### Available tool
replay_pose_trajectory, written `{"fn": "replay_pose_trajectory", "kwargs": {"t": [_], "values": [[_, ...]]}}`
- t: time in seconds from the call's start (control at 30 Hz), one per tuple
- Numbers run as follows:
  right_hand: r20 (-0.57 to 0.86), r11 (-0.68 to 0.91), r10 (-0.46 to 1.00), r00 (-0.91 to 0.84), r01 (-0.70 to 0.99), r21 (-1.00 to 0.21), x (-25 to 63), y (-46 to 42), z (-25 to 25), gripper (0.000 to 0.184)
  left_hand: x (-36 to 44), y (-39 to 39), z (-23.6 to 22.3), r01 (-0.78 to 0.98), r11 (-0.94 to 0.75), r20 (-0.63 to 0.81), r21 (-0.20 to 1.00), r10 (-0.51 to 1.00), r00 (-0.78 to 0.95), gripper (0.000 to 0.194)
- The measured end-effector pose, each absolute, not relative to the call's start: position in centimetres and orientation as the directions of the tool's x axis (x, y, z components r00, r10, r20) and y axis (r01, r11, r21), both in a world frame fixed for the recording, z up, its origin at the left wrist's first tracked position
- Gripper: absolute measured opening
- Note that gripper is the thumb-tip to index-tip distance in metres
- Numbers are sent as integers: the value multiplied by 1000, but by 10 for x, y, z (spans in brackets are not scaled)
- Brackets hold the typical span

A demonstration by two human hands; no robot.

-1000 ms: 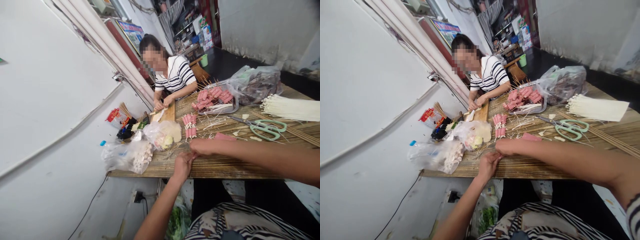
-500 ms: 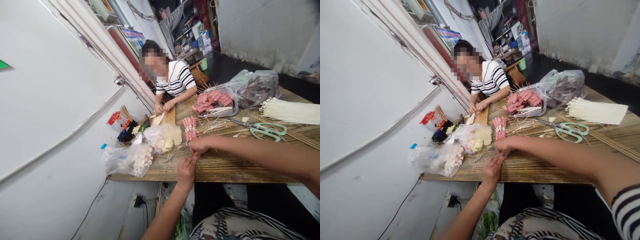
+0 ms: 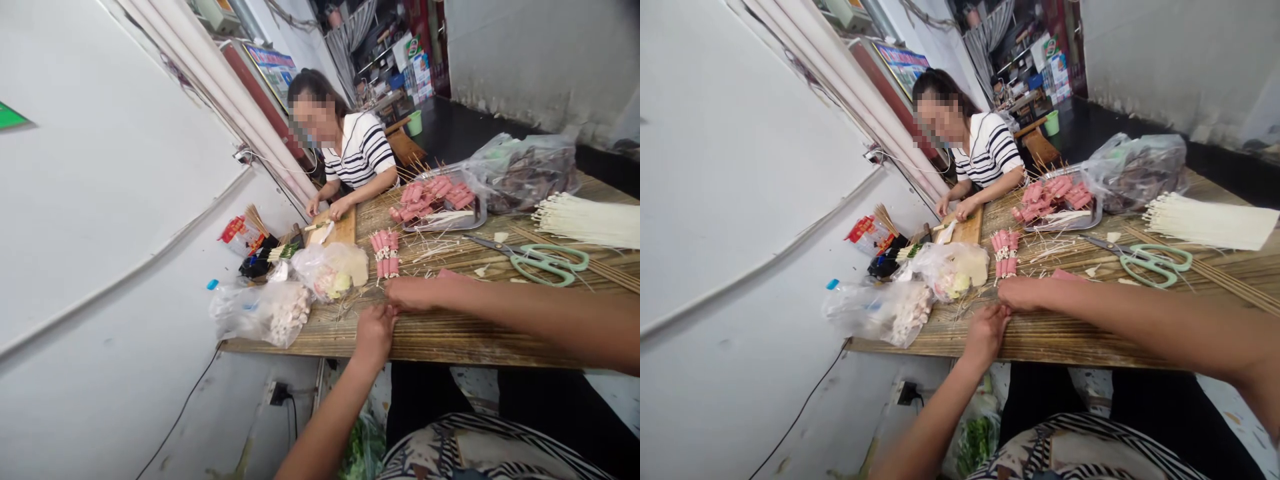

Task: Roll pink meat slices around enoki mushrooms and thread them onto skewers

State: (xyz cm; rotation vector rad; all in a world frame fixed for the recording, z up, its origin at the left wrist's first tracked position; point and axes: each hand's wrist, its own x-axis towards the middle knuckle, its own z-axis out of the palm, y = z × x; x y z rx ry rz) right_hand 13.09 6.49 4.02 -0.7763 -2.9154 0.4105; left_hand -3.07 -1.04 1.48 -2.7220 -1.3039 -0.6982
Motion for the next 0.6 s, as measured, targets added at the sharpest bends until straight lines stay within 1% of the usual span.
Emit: {"fn": "replay_pose_trajectory", "kwargs": {"t": [0.07,0.13,0.2,0.27,0.37,0.53,0.6], "values": [[-48,841,471,-881,464,-277,132,69,49,16,-29,-15,11,788,-612,445,62,724,528,26],[-96,840,456,-885,464,-282,134,69,57,17,-29,-18,7,794,-608,465,15,708,532,27],[-120,831,462,-879,476,-287,136,66,62,20,-31,-19,2,782,-622,490,29,691,532,27],[-128,819,479,-868,495,-290,137,63,63,22,-33,-18,-3,758,-648,526,75,672,522,26],[-132,804,497,-858,512,-301,136,61,62,21,-35,-16,-6,713,-693,563,107,634,531,25],[-133,776,514,-847,525,-349,135,68,64,15,-34,-11,0,717,-685,550,132,652,521,27],[-78,765,539,-839,527,-370,144,65,68,16,-34,-10,4,709,-687,537,158,662,522,27]]}}
